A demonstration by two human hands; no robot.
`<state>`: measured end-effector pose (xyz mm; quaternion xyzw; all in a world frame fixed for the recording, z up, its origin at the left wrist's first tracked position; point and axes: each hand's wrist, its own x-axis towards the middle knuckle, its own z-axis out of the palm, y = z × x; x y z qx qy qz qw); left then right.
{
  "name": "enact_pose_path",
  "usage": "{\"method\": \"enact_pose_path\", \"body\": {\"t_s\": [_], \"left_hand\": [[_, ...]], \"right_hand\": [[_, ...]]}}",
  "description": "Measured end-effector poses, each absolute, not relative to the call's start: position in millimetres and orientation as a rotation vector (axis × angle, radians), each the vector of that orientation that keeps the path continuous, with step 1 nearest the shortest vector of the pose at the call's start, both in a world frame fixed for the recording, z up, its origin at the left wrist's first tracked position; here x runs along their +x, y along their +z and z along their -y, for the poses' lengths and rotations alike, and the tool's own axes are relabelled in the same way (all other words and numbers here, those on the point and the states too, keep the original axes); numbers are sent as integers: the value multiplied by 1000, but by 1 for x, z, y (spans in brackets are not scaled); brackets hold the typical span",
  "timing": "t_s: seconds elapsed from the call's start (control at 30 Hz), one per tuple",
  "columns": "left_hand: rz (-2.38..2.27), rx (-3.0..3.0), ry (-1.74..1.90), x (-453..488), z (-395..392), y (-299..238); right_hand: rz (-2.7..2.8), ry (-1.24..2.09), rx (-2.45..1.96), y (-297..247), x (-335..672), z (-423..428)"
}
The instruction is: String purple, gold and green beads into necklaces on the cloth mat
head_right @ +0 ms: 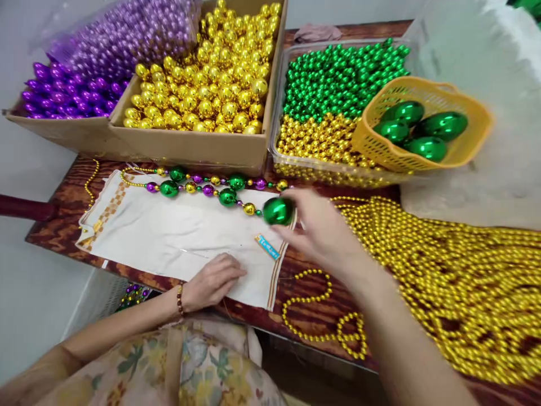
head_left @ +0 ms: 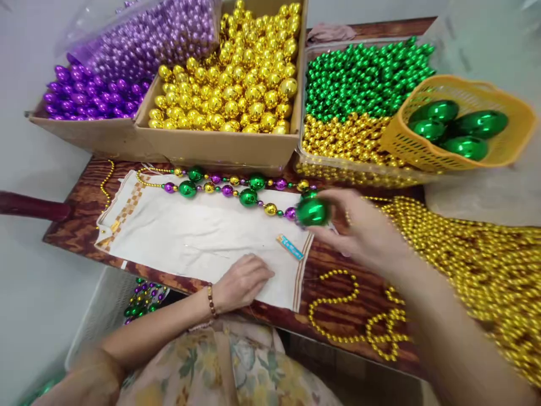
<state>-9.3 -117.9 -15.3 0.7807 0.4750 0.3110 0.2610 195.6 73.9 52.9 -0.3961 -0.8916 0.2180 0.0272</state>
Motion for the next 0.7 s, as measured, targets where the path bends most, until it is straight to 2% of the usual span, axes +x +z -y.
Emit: {"method": "enact_pose_path", "body": {"t_s": [0.1,0.27,0.47,0.7], "left_hand": [[-1568,1987,879,-44,124,-18],[-1957,1789,800,-104,141,-27],[-1885,1859,881,-105,145,-39],[-1852,1897,1060,-84,94,-52]], "right_hand": [[2862,726,-985,25,157,-42],[2978,499,-982,-14,116,-13],[2947,452,-925,-4,110,1],[2937,548,-882,-2,77,-3]]}}
